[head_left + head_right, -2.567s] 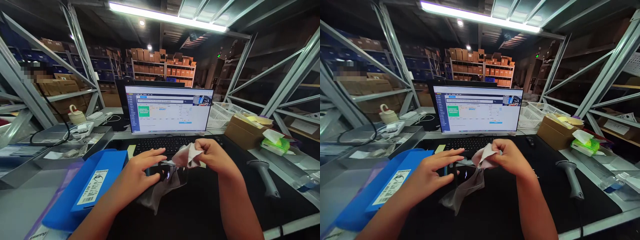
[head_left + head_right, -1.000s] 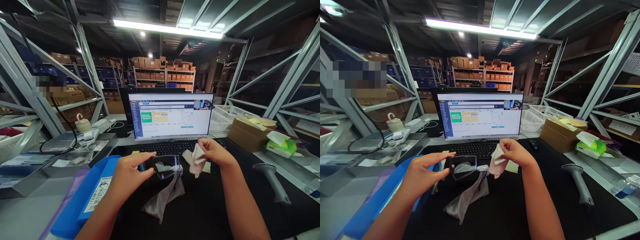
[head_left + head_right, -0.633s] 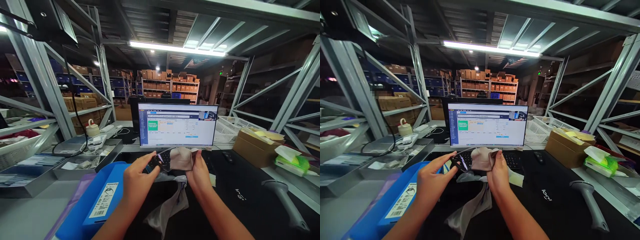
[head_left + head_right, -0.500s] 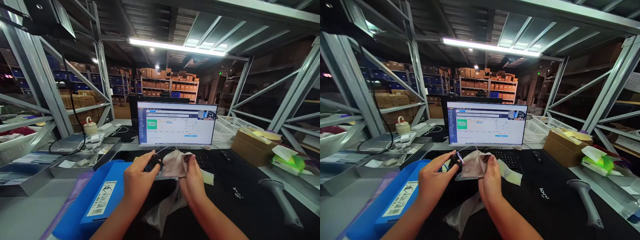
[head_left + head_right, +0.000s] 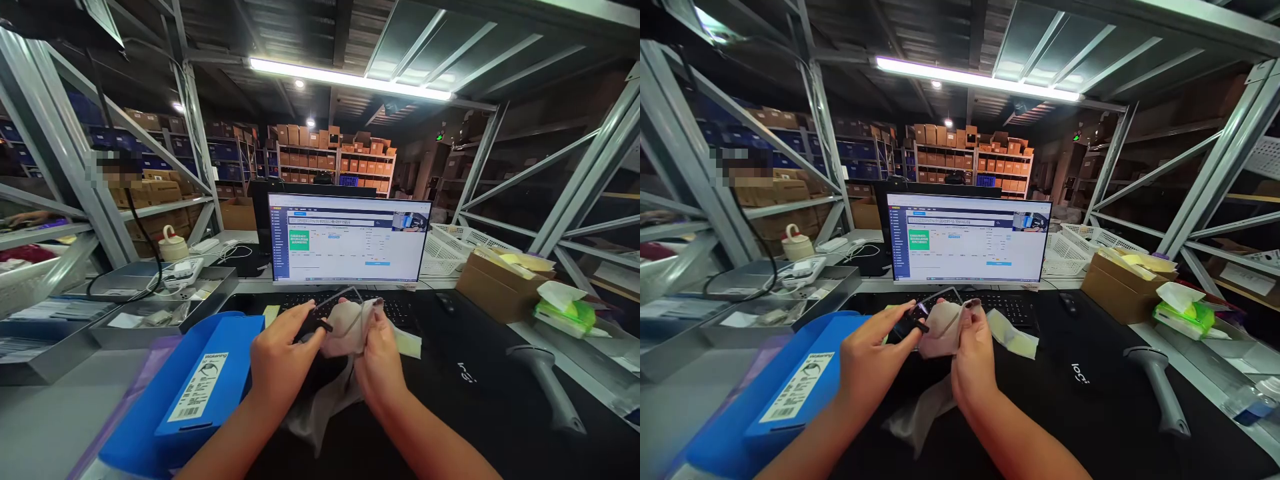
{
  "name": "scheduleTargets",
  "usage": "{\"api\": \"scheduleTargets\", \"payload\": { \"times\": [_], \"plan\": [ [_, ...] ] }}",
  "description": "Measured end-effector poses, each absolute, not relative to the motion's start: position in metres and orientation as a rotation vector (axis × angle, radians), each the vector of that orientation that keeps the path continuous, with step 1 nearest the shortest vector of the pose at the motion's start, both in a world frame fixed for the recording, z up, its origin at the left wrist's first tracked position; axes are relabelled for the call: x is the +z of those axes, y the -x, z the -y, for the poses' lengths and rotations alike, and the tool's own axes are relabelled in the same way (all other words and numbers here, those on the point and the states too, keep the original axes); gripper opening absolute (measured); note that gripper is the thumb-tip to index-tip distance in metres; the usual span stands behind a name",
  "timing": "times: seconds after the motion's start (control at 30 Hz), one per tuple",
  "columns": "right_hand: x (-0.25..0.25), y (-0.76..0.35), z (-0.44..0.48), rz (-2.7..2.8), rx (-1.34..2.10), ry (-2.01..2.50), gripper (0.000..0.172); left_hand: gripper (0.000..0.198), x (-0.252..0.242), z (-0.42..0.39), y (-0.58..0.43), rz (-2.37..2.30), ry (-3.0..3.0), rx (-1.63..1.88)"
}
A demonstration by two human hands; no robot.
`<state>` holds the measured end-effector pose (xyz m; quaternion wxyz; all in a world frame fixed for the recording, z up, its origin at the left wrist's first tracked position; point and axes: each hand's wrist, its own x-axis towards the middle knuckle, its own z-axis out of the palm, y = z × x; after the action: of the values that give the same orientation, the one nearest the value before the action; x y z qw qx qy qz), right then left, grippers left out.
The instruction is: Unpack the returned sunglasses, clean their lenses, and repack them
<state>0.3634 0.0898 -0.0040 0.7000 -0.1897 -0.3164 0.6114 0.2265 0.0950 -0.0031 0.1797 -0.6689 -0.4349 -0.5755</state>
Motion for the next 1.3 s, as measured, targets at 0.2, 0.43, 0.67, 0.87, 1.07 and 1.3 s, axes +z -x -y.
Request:
{"api": "scheduleTargets", "payload": {
  "times": [0.2, 0.43, 0.67, 0.87, 1.07, 1.3],
  "plan": [
    [-0.026, -0.343, -0.077, 0.883, 1.073, 0.589, 0.031, 0.025, -0.006, -0.089, -0.227, 1.206, 1.892, -1.638],
    [-0.01, -0.354, -0.077, 0.767, 1.326, 0.473, 0.045, 0.025, -0.007, -0.089, -0.23, 1.189, 1.896, -1.674],
    [-0.014, -0.349, -0.077, 0.72, 1.26, 0.515, 0.052, 0.027, -0.017, -0.087, -0.241, 1.222, 1.836, -1.563],
    [-0.009, -0.359, -0.082, 0.768, 1.28, 0.514, 0.059, 0.026, -0.018, -0.086, -0.243, 1.172, 1.82, -1.591],
    [0.014, -0.387, -0.102, 0.623, 1.412, 0.469, 0.045, 0.032, -0.02, -0.083, -0.251, 1.056, 1.89, -1.631],
    [-0.006, -0.355, -0.093, 0.657, 1.299, 0.466, 0.035, 0.03, -0.019, -0.089, -0.242, 1.091, 1.906, -1.575]
  ]
}}
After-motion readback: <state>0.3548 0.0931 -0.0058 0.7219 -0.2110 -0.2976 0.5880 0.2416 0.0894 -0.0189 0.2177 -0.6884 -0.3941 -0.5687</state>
